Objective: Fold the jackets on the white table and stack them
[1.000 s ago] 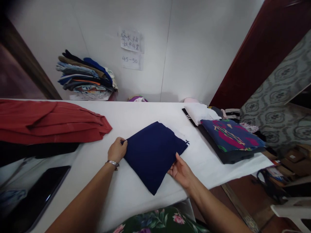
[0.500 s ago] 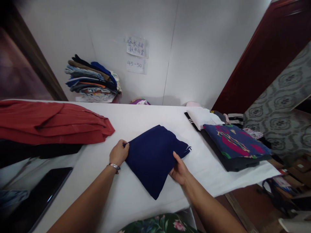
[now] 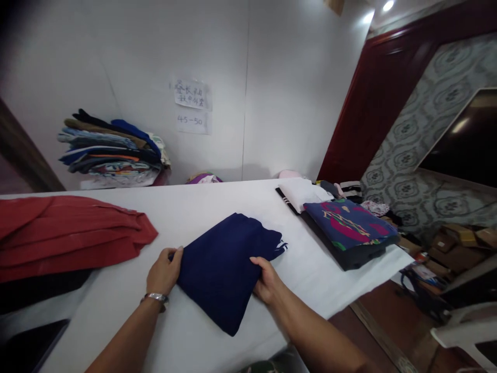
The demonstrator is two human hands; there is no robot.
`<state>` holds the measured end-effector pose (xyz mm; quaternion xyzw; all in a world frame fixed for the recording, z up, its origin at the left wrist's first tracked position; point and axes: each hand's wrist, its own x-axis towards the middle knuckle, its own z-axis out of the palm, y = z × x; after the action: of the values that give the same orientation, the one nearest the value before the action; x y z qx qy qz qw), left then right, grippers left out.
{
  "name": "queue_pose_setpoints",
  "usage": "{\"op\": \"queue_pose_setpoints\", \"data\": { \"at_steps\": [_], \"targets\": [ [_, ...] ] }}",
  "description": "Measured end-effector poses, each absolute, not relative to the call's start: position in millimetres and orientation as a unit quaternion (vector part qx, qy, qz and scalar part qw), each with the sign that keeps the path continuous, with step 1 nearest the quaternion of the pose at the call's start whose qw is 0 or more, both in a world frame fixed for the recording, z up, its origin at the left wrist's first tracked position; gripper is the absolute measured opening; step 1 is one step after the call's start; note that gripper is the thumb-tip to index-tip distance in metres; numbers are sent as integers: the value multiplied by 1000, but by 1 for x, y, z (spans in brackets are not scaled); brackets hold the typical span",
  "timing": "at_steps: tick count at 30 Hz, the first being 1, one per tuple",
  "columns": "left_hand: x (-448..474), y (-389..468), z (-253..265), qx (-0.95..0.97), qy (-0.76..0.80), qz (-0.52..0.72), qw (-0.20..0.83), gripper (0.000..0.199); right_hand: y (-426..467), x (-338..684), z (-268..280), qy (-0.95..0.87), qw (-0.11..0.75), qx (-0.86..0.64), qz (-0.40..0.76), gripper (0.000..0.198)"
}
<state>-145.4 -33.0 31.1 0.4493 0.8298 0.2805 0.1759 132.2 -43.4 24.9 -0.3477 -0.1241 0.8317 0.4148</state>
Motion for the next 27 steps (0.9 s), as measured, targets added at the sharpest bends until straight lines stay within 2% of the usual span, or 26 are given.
{"op": "queue_pose_setpoints", "data": {
  "at_steps": [7, 15, 21, 27],
  "targets": [
    [-157, -33, 29, 415, 812, 372, 172, 45, -31, 132, 57, -148, 429, -311, 835, 11],
    [-159, -36, 32, 404, 800, 376, 236, 43, 2, 158, 94, -224, 473, -260, 811, 5],
    [-164, -35, 29, 419, 805, 346, 237, 38, 75, 205, 145, -272, 556, -235, 749, 10],
    [-169, -31, 21, 399, 817, 336, 247, 35, 166, 270, 231, -302, 695, -274, 593, 22]
  ]
}}
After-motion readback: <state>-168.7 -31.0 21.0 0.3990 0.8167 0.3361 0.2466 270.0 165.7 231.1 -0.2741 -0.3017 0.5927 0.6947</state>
